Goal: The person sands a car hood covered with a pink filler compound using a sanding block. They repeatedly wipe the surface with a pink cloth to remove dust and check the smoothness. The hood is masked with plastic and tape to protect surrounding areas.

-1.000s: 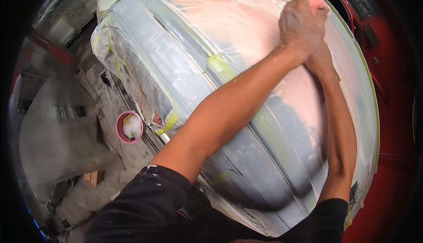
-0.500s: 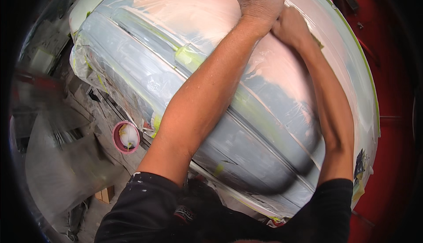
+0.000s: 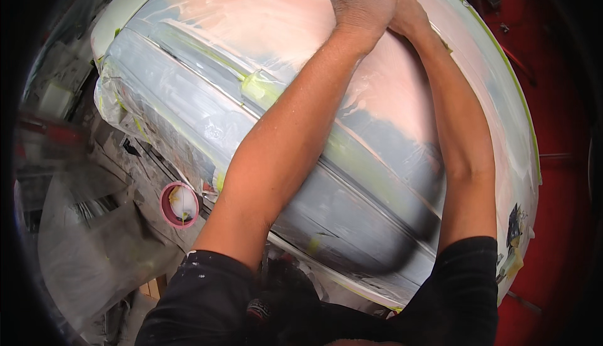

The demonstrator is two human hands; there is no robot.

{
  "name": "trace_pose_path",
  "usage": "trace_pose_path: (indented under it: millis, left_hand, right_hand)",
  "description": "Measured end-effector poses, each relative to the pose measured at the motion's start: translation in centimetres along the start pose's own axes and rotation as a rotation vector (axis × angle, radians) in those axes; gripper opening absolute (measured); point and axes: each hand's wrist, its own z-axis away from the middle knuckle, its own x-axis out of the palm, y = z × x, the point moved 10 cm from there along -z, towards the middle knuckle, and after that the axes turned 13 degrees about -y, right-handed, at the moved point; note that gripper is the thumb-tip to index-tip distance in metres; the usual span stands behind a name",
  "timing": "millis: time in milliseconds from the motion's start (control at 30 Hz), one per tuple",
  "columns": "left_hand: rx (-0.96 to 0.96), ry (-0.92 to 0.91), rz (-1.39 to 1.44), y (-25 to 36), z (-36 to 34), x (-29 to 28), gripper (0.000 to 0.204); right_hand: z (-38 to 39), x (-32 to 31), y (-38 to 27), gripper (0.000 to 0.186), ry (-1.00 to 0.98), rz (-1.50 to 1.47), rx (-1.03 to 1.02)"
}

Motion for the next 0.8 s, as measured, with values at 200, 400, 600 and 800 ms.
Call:
trace_pose_path:
  millis: [200,400,600,800]
  left_hand:
    - [0.155,-0.043,-0.059,0.0,-1.0,-0.3,0.034]
    - [0.146,-0.174,-0.334,-2.8,-0.2,4.3,0.043]
    - [-0.068,-0.376,-0.300,-2.0,1.3,5.2,0.034]
    - [0.193,-0.594,-1.134,-10.6,-0.6,7.8,0.048]
  right_hand:
    - [17.9,-1.9,-2.3,0.057,0.129,-0.316,-0.227]
    - [33.9,-0.6,10.8,0.052,0.348,-0.221,0.361]
    - [39.6,0.0,13.7,0.051,0.416,-0.125,0.647]
    - [41.3,-2.3,15.2,0.056,0.617,-0.187,0.651]
